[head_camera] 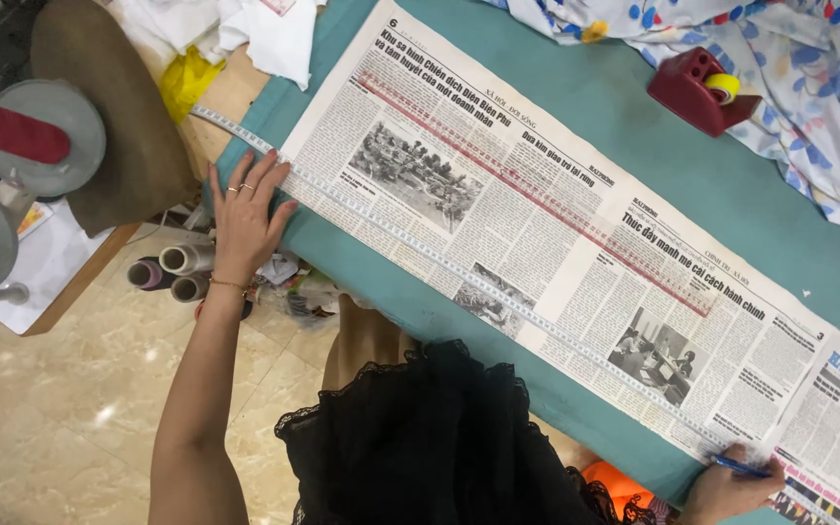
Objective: Measure and mark a newspaper on a workspace using a measuring tape, ruler, and pen.
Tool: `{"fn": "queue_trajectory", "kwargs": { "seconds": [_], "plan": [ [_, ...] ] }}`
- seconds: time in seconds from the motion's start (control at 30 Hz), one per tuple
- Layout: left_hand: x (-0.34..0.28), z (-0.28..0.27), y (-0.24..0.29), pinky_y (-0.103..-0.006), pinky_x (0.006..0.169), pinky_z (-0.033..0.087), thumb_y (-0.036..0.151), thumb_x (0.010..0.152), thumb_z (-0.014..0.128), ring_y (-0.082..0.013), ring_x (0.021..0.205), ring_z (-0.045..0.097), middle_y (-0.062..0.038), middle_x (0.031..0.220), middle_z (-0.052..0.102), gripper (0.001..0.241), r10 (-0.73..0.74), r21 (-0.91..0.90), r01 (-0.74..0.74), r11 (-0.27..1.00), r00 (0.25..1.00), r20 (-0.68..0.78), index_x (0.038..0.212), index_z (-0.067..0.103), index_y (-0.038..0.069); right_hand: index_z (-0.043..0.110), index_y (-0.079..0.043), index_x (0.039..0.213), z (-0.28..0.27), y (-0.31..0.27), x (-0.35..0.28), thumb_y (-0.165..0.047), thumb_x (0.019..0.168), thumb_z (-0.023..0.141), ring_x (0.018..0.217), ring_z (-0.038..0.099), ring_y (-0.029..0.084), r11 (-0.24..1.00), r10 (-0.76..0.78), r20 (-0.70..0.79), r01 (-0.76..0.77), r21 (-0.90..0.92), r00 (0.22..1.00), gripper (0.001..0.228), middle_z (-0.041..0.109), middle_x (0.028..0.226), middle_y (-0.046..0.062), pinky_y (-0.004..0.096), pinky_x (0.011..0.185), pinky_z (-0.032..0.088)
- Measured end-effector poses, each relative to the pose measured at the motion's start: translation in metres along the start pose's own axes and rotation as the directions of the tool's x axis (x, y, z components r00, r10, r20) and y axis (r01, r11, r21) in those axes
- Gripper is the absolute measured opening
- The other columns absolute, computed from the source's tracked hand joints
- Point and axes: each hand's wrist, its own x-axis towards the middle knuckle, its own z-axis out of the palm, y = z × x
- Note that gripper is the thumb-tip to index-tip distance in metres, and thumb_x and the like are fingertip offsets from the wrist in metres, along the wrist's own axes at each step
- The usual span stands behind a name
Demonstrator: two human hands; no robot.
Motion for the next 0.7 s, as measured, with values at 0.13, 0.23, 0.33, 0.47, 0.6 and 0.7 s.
{"fn": "queue_trajectory", "kwargs": {
  "seconds": [0.13, 0.23, 0.33, 0.47, 0.6, 0.7],
  "plan": [
    [0.0, 0.002, 0.0, -0.0675, 0.125, 0.009, 0.036, 0.104, 0.064, -0.0343, 0.151, 0.036, -0.006, 0.159, 0.049, 0.049, 0.025, 0.009, -0.025, 1.0, 1.0, -0.018, 0.147, 0.057, 0.015, 0.05, 0.006, 0.139, -0.001, -0.003, 0.001, -0.01, 0.096, 0.07, 0.123, 0.054, 0.045, 0.998, 0.02, -0.001, -0.02, -0.067, 1.0, 0.05, 0.059, 0.127, 0.028, 0.054, 0.107, 0.041],
    [0.0, 0.002, 0.0, -0.0681, 0.125, 0.01, 0.036, 0.102, 0.065, -0.034, 0.15, 0.037, -0.005, 0.158, 0.05, 0.048, 0.024, 0.031, -0.024, 0.999, 1.0, -0.006, 0.146, 0.059, 0.017, 0.05, 0.006, 0.141, -0.001, -0.005, 0.001, -0.008, 0.097, 0.067, 0.126, 0.054, 0.045, 0.999, 0.032, 0.009, -0.032, -0.012, 0.999, 0.049, 0.058, 0.13, 0.028, 0.055, 0.108, 0.04],
    [0.0, 0.003, -0.001, -0.0688, 0.124, 0.011, 0.038, 0.102, 0.065, -0.034, 0.15, 0.037, -0.005, 0.158, 0.05, 0.046, 0.036, 0.074, -0.036, 0.997, 0.999, 0.005, 0.143, 0.061, 0.02, 0.05, 0.005, 0.14, -0.001, -0.001, 0.001, -0.007, 0.096, 0.066, 0.122, 0.055, 0.043, 1.0, 0.014, 0.006, -0.014, -0.011, 1.0, 0.048, 0.058, 0.13, 0.027, 0.053, 0.111, 0.041],
    [0.0, 0.003, 0.0, -0.0691, 0.125, 0.012, 0.038, 0.102, 0.066, -0.0333, 0.151, 0.037, -0.004, 0.159, 0.049, 0.045, 0.038, 0.064, -0.038, 0.997, 0.999, 0.004, 0.144, 0.061, 0.02, 0.05, 0.005, 0.141, 0.0, 0.0, 0.001, -0.006, 0.096, 0.066, 0.128, 0.052, 0.045, 0.999, -0.03, 0.01, 0.03, -0.035, 1.0, 0.049, 0.057, 0.134, 0.027, 0.053, 0.115, 0.039],
    [0.0, 0.006, -0.002, -0.0694, 0.125, 0.012, 0.037, 0.102, 0.066, -0.0328, 0.152, 0.036, -0.004, 0.161, 0.049, 0.045, 0.045, 0.096, -0.046, 0.994, 0.999, 0.017, 0.144, 0.062, 0.021, 0.049, 0.006, 0.145, -0.003, -0.005, 0.0, -0.007, 0.097, 0.065, 0.132, 0.051, 0.045, 1.0, 0.013, 0.02, -0.013, 0.006, 1.0, 0.052, 0.056, 0.136, 0.027, 0.052, 0.116, 0.038],
    [-0.001, 0.01, -0.008, -0.069, 0.125, 0.012, 0.037, 0.103, 0.064, -0.0337, 0.152, 0.037, -0.004, 0.161, 0.048, 0.044, 0.038, 0.094, -0.041, 0.995, 0.999, 0.037, 0.144, 0.062, 0.021, 0.05, 0.006, 0.145, -0.001, -0.01, -0.002, -0.007, 0.097, 0.065, 0.129, 0.05, 0.042, 0.998, 0.061, 0.032, -0.06, -0.011, 0.998, 0.052, 0.057, 0.138, 0.027, 0.053, 0.118, 0.036]
  ]
}}
